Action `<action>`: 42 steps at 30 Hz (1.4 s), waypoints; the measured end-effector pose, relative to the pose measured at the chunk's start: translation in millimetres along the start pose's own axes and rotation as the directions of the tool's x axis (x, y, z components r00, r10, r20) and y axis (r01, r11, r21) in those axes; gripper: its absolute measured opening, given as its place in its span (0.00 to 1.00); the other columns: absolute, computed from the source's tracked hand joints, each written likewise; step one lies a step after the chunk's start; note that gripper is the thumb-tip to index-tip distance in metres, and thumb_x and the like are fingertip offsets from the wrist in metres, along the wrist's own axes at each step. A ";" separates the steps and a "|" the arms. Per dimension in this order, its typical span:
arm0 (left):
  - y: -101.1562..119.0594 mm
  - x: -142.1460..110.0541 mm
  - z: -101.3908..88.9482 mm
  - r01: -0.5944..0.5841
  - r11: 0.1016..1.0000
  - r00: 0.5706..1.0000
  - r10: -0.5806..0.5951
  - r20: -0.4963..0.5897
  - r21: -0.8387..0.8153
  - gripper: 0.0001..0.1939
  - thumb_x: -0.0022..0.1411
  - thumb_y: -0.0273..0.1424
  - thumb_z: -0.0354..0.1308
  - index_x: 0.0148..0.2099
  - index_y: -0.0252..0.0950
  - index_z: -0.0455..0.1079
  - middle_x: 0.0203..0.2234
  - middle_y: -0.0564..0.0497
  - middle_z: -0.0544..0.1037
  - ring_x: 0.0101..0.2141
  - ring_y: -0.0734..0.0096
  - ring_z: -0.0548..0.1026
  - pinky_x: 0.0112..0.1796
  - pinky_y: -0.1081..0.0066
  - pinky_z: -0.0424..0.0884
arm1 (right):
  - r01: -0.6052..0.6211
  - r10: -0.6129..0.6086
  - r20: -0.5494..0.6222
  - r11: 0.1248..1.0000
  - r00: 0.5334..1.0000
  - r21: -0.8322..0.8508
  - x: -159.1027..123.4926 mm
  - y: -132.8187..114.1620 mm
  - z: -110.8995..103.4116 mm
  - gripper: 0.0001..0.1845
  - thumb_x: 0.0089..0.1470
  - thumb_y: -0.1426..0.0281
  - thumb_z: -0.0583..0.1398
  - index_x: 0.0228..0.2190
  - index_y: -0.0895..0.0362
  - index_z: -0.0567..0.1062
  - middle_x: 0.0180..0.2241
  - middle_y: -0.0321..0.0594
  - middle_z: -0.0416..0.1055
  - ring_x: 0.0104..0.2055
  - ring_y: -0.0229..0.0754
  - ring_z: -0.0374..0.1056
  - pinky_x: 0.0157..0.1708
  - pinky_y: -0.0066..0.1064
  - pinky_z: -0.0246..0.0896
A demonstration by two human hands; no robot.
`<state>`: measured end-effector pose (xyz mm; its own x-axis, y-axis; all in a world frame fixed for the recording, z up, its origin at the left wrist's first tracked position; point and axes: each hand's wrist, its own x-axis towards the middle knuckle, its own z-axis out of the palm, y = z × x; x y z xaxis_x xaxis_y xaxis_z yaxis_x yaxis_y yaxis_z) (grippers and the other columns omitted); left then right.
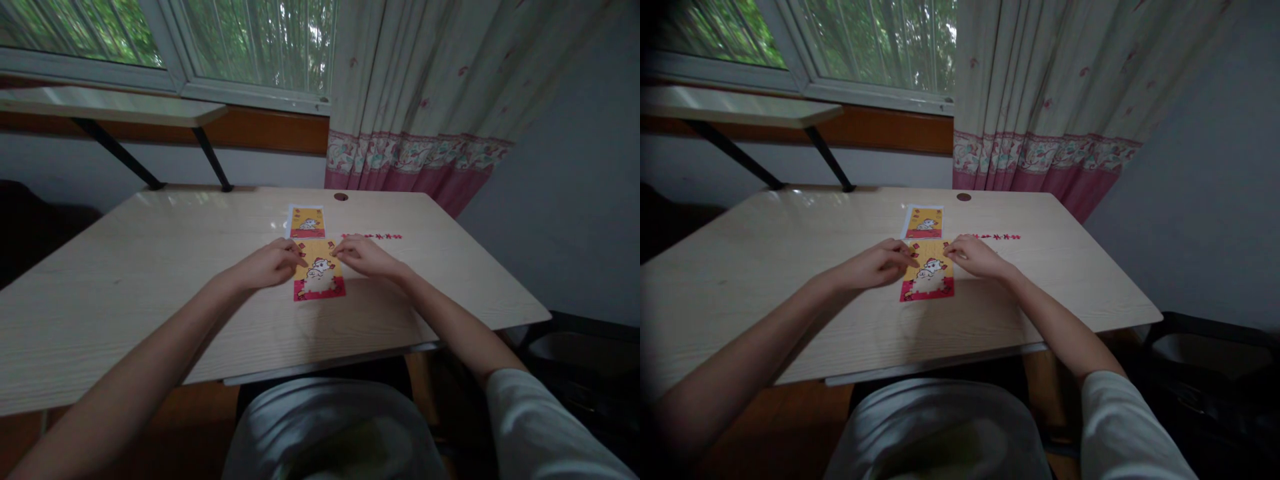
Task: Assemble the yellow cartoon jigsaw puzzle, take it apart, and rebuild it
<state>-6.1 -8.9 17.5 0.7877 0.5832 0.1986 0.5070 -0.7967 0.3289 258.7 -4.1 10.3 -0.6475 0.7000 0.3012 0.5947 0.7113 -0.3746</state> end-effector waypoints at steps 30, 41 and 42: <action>2.2 4.5 11.3 -0.003 1.000 1.000 0.003 -0.025 0.030 0.18 0.55 0.22 0.48 0.45 0.35 0.73 0.37 0.44 0.71 0.41 0.62 0.67 0.45 0.59 0.65 | -0.431 0.381 0.310 0.896 0.871 0.109 -37.2 75.6 -44.9 0.09 0.43 0.69 0.59 0.28 0.60 0.70 0.22 0.33 0.63 0.22 0.31 0.56 0.22 0.23 0.50; 12.8 9.9 12.8 0.108 0.983 0.973 -0.136 -0.189 -0.149 0.12 0.56 0.27 0.51 0.36 0.35 0.75 0.31 0.46 0.76 0.37 0.65 0.71 0.42 0.64 0.66 | -0.309 0.258 0.170 0.779 0.951 0.545 -11.7 24.1 -19.1 0.13 0.44 0.65 0.62 0.31 0.61 0.75 0.26 0.38 0.71 0.29 0.34 0.65 0.31 0.27 0.60; 15.1 11.2 14.3 0.112 0.979 0.970 -0.145 -0.194 -0.171 0.11 0.56 0.28 0.51 0.35 0.35 0.75 0.30 0.46 0.76 0.37 0.65 0.71 0.41 0.64 0.66 | -0.302 0.267 0.149 0.745 0.952 0.595 -8.7 18.6 -13.7 0.13 0.43 0.64 0.63 0.30 0.61 0.75 0.27 0.38 0.72 0.29 0.34 0.66 0.32 0.28 0.61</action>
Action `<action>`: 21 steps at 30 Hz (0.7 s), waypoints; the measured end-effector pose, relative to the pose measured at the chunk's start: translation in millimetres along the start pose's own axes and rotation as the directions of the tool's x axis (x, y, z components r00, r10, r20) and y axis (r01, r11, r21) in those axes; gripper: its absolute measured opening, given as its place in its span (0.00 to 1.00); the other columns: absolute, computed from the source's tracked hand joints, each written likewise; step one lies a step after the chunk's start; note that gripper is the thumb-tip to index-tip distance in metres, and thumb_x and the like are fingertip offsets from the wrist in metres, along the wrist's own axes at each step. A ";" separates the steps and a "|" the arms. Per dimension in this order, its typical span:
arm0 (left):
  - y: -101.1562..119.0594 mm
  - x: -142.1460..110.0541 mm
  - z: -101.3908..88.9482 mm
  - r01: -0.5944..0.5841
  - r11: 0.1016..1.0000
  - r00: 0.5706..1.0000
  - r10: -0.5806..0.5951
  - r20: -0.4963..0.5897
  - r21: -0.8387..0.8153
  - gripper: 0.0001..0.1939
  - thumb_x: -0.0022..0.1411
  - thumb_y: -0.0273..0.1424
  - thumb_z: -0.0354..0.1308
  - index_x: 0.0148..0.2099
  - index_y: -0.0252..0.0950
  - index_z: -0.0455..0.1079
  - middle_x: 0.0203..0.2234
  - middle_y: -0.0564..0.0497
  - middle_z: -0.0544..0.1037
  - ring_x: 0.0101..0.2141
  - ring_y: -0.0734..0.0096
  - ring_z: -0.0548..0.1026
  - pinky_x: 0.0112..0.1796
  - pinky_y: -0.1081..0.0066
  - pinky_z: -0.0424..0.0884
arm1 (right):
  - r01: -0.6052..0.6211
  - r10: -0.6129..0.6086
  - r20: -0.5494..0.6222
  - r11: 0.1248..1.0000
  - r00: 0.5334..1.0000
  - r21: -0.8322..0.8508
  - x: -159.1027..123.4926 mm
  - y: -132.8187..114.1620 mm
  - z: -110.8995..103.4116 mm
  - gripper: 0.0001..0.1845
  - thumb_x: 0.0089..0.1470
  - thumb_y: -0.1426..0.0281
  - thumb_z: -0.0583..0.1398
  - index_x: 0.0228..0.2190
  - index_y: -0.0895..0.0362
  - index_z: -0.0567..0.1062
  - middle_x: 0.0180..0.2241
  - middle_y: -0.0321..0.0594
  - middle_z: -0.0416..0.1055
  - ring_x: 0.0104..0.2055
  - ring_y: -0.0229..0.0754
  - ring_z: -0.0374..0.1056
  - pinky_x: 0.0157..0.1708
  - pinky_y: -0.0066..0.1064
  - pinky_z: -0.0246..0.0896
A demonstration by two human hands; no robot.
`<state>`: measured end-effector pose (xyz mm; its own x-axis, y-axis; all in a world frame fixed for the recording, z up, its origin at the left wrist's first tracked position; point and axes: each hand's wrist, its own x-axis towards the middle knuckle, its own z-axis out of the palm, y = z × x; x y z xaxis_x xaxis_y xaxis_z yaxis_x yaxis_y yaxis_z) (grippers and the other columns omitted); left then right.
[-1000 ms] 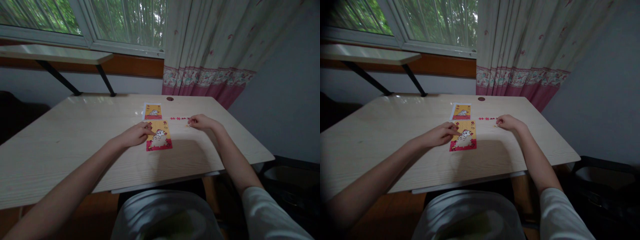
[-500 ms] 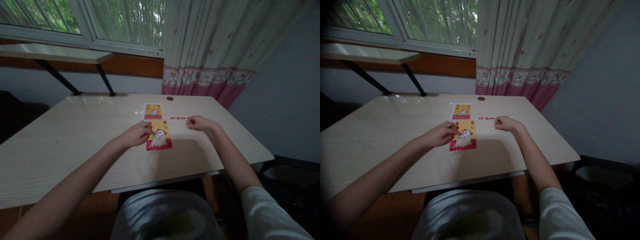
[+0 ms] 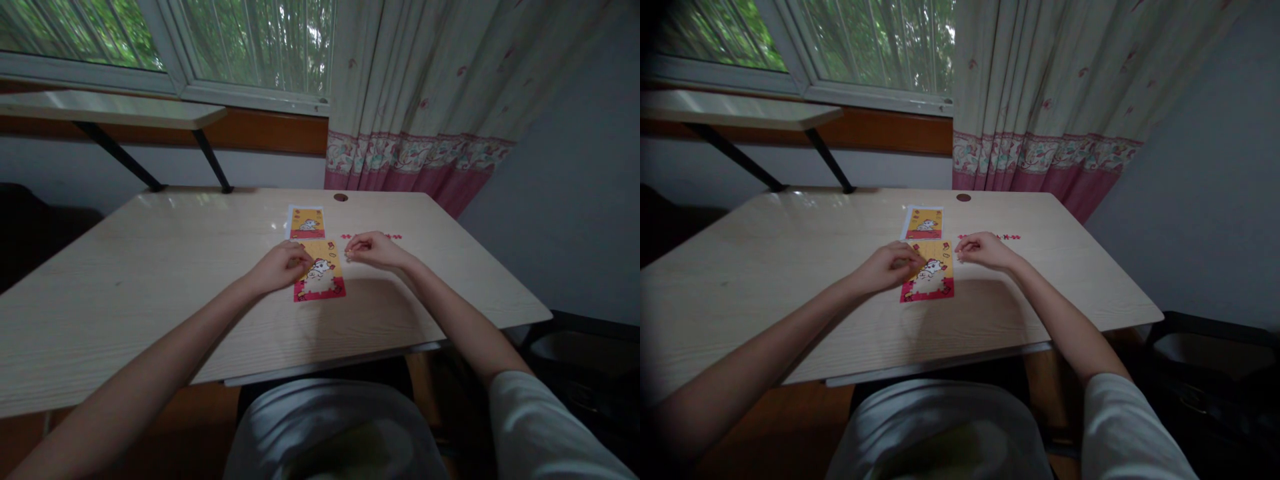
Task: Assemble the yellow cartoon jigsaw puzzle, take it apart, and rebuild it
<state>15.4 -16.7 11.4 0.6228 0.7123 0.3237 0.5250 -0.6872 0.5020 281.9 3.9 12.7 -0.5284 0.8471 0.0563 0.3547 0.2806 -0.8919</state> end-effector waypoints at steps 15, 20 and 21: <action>11.1 2.3 15.0 0.176 0.927 0.963 -0.231 -0.135 -0.330 0.09 0.53 0.33 0.56 0.31 0.32 0.74 0.27 0.48 0.76 0.28 0.72 0.70 0.30 0.71 0.64 | 0.076 -0.004 -0.226 0.947 0.974 0.312 13.7 -4.8 57.2 0.17 0.35 0.60 0.67 0.27 0.59 0.74 0.20 0.35 0.72 0.24 0.35 0.69 0.27 0.27 0.65; 8.0 2.1 14.9 0.192 0.915 0.955 -0.258 -0.148 -0.355 0.08 0.51 0.31 0.56 0.29 0.31 0.73 0.26 0.48 0.75 0.27 0.72 0.70 0.30 0.71 0.64 | 0.108 -0.058 -0.234 0.972 0.971 0.208 12.4 -3.5 56.9 0.17 0.39 0.60 0.66 0.28 0.59 0.75 0.23 0.38 0.73 0.26 0.36 0.70 0.29 0.29 0.66; 6.8 2.1 15.3 0.201 0.912 0.952 -0.269 -0.149 -0.358 0.08 0.51 0.31 0.56 0.29 0.32 0.73 0.26 0.48 0.75 0.27 0.73 0.69 0.30 0.72 0.64 | 0.129 -0.088 -0.244 0.979 0.966 0.158 11.5 -3.7 56.2 0.16 0.41 0.60 0.65 0.29 0.58 0.75 0.24 0.39 0.74 0.27 0.36 0.70 0.29 0.30 0.66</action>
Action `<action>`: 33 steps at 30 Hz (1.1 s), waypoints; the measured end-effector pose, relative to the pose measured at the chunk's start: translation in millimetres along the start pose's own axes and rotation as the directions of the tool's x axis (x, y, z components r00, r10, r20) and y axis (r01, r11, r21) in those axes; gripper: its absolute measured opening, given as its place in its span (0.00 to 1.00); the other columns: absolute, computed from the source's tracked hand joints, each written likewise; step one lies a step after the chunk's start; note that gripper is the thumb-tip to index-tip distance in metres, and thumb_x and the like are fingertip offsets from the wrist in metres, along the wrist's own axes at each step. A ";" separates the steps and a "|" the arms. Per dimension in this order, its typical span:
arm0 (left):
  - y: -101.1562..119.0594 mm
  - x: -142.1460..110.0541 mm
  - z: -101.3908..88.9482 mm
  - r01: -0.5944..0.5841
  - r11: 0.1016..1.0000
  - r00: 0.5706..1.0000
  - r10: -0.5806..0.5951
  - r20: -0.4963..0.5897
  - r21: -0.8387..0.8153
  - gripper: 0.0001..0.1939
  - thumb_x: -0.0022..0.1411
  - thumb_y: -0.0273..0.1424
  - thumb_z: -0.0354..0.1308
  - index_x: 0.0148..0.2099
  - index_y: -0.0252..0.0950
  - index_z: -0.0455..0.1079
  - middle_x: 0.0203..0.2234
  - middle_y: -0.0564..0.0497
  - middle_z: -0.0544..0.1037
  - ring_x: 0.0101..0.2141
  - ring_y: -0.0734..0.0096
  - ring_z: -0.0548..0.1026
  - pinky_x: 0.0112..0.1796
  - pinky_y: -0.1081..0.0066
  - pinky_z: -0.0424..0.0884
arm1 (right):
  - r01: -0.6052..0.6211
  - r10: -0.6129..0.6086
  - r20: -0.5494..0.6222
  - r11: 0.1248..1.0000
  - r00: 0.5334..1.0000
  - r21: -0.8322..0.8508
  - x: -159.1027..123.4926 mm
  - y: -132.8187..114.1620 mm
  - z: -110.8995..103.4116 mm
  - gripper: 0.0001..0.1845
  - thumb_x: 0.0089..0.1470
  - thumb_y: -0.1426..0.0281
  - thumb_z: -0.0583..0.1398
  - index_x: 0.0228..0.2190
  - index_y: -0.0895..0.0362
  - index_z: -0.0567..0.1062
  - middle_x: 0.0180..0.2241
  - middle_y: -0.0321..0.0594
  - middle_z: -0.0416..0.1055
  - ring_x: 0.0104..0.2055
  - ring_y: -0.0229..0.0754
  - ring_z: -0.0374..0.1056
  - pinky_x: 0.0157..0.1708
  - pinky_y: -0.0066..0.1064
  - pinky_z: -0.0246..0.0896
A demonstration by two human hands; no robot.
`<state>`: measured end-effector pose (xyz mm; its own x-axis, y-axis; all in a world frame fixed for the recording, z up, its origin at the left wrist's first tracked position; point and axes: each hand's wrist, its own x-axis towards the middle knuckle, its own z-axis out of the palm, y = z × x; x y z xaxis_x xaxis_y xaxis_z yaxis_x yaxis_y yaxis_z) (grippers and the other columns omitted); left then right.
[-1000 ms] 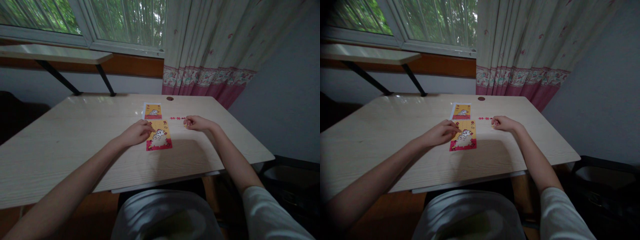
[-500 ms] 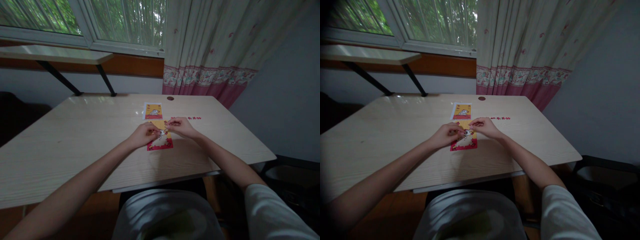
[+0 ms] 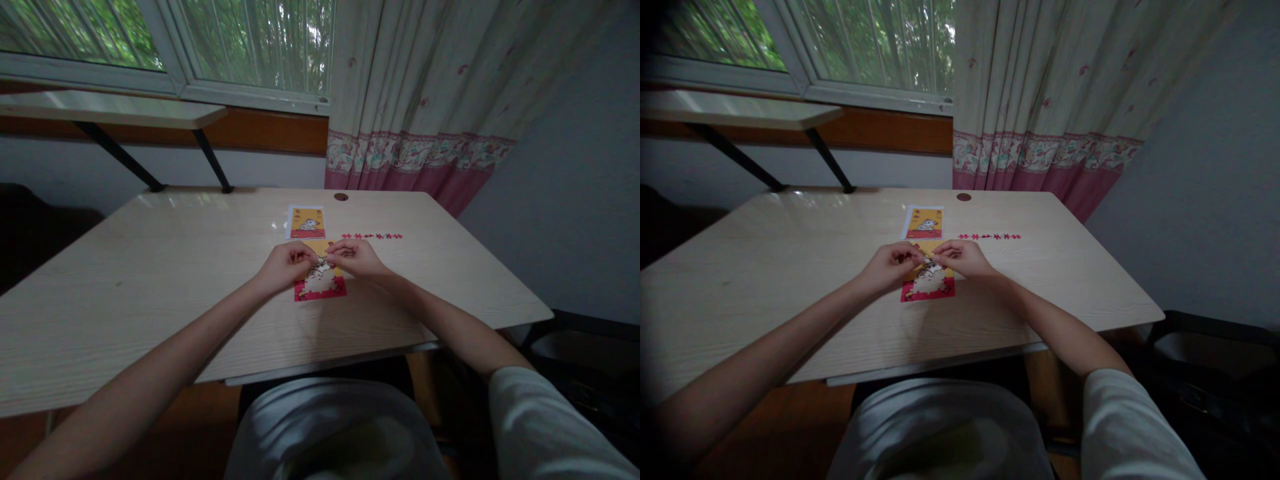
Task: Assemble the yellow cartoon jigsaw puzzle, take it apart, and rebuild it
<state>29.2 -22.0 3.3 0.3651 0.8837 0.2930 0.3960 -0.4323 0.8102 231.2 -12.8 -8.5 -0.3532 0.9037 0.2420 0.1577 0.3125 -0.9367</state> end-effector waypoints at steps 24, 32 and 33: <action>-24.9 7.3 -25.7 0.003 0.982 1.000 -0.001 -0.011 0.191 0.11 0.55 0.29 0.53 0.38 0.34 0.75 0.33 0.46 0.74 0.28 0.73 0.67 0.29 0.71 0.64 | 0.487 -0.539 0.142 0.578 0.830 -0.655 -9.0 -19.8 -39.9 0.06 0.53 0.66 0.58 0.29 0.56 0.74 0.29 0.39 0.72 0.36 0.40 0.65 0.40 0.35 0.57; -12.2 2.6 -22.3 -0.356 0.880 0.915 0.260 0.309 0.315 0.20 0.49 0.19 0.47 0.39 0.38 0.75 0.35 0.48 0.71 0.41 0.66 0.68 0.45 0.62 0.65 | 0.396 -0.198 0.376 0.712 0.905 -0.580 -8.0 -5.5 -26.1 0.05 0.50 0.70 0.60 0.27 0.58 0.75 0.29 0.38 0.73 0.34 0.37 0.65 0.42 0.33 0.54; -11.5 2.1 -20.5 -0.393 0.860 0.898 0.283 0.337 0.325 0.20 0.50 0.19 0.47 0.40 0.38 0.76 0.35 0.48 0.71 0.40 0.66 0.68 0.45 0.62 0.65 | 0.381 -0.179 0.374 0.718 0.910 -0.582 -8.2 -4.9 -25.7 0.05 0.50 0.70 0.60 0.27 0.58 0.75 0.29 0.38 0.73 0.34 0.37 0.65 0.42 0.32 0.54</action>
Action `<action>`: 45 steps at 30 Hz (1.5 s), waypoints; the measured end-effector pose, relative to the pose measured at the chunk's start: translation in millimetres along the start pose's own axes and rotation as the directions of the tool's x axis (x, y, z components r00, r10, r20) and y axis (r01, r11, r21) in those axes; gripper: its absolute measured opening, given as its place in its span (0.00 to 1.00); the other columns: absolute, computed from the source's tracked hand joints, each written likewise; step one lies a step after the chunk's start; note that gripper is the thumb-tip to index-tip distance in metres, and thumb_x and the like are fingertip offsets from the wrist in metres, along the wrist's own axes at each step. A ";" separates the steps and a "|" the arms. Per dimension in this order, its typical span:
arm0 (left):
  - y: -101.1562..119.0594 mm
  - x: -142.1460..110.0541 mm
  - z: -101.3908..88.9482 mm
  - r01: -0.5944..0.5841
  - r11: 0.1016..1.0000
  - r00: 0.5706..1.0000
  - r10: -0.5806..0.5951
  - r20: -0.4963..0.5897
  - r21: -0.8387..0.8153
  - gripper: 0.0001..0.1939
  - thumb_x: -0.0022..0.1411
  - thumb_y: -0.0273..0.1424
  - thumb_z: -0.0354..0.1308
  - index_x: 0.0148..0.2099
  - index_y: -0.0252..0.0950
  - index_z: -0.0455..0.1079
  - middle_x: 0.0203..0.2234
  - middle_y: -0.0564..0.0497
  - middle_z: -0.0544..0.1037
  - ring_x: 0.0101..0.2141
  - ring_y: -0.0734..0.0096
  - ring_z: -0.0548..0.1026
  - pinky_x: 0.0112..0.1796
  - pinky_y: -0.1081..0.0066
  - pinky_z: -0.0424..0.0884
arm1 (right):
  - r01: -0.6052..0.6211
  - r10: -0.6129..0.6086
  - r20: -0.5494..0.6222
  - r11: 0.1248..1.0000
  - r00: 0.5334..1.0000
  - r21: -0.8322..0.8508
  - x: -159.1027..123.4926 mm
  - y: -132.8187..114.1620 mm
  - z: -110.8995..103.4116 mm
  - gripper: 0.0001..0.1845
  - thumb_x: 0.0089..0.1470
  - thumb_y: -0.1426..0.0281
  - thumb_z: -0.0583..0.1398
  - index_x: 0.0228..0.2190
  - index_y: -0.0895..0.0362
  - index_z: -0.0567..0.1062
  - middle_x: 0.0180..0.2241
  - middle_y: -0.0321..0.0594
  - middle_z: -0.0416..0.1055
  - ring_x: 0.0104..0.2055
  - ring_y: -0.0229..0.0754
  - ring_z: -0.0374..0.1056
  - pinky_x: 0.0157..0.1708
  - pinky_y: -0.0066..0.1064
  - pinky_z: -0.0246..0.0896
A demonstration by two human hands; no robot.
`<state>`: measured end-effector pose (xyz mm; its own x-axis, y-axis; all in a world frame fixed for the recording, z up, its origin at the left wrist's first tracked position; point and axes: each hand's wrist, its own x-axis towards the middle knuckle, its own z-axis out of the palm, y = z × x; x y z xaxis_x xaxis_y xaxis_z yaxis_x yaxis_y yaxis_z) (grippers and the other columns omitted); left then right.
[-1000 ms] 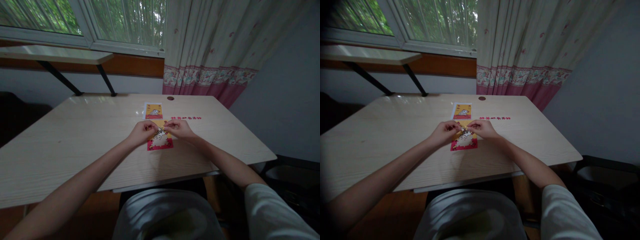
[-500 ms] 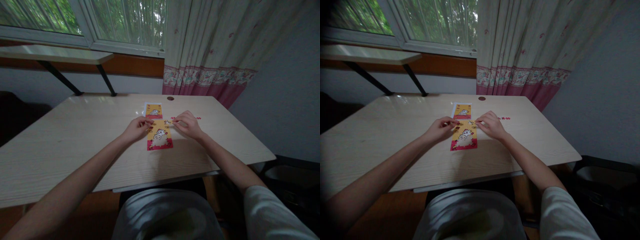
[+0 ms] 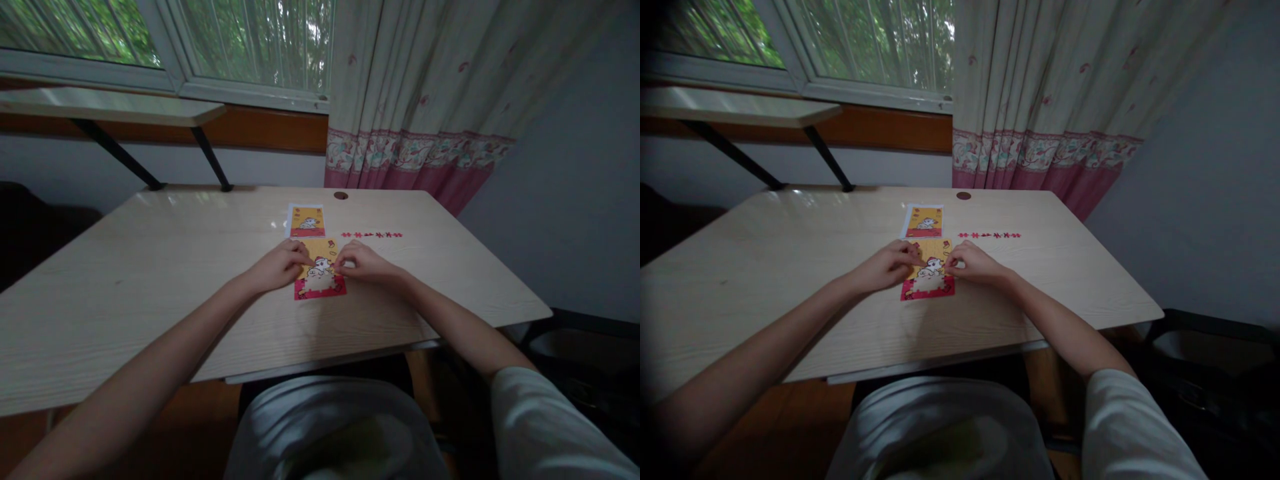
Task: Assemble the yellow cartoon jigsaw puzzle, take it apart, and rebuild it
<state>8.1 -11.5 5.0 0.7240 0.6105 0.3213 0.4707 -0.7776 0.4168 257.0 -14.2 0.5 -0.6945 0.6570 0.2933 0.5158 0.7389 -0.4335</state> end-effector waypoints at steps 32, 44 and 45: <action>19.7 6.5 5.7 -0.139 0.954 0.982 0.099 0.160 0.264 0.17 0.58 0.23 0.48 0.44 0.39 0.74 0.34 0.43 0.71 0.39 0.61 0.66 0.41 0.62 0.64 | -0.030 0.032 0.012 0.993 0.999 -0.110 8.2 -0.5 6.5 0.03 0.49 0.73 0.60 0.28 0.58 0.75 0.27 0.36 0.72 0.32 0.37 0.63 0.37 0.29 0.52; -33.5 -9.7 -14.8 0.013 0.979 0.997 -0.027 0.067 0.204 0.20 0.61 0.35 0.49 0.53 0.35 0.67 0.48 0.41 0.71 0.48 0.59 0.68 0.48 0.59 0.63 | -0.042 0.034 -0.062 0.990 0.997 -0.132 -0.2 21.1 3.2 0.19 0.58 0.63 0.53 0.48 0.57 0.70 0.49 0.46 0.68 0.52 0.43 0.61 0.52 0.39 0.52; -34.4 -9.8 -14.5 0.014 0.981 0.997 -0.029 0.074 0.193 0.20 0.61 0.36 0.50 0.53 0.35 0.67 0.49 0.41 0.71 0.48 0.59 0.68 0.49 0.58 0.63 | -0.041 0.036 -0.036 0.988 0.999 -0.146 0.0 21.0 3.8 0.21 0.58 0.61 0.53 0.49 0.57 0.69 0.51 0.46 0.67 0.54 0.44 0.60 0.54 0.40 0.51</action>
<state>-22.4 11.5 -0.2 0.7455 0.6198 0.2450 0.5695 -0.7834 0.2490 265.9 0.7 -11.8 -0.6566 0.6885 0.3080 0.6120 0.7250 -0.3158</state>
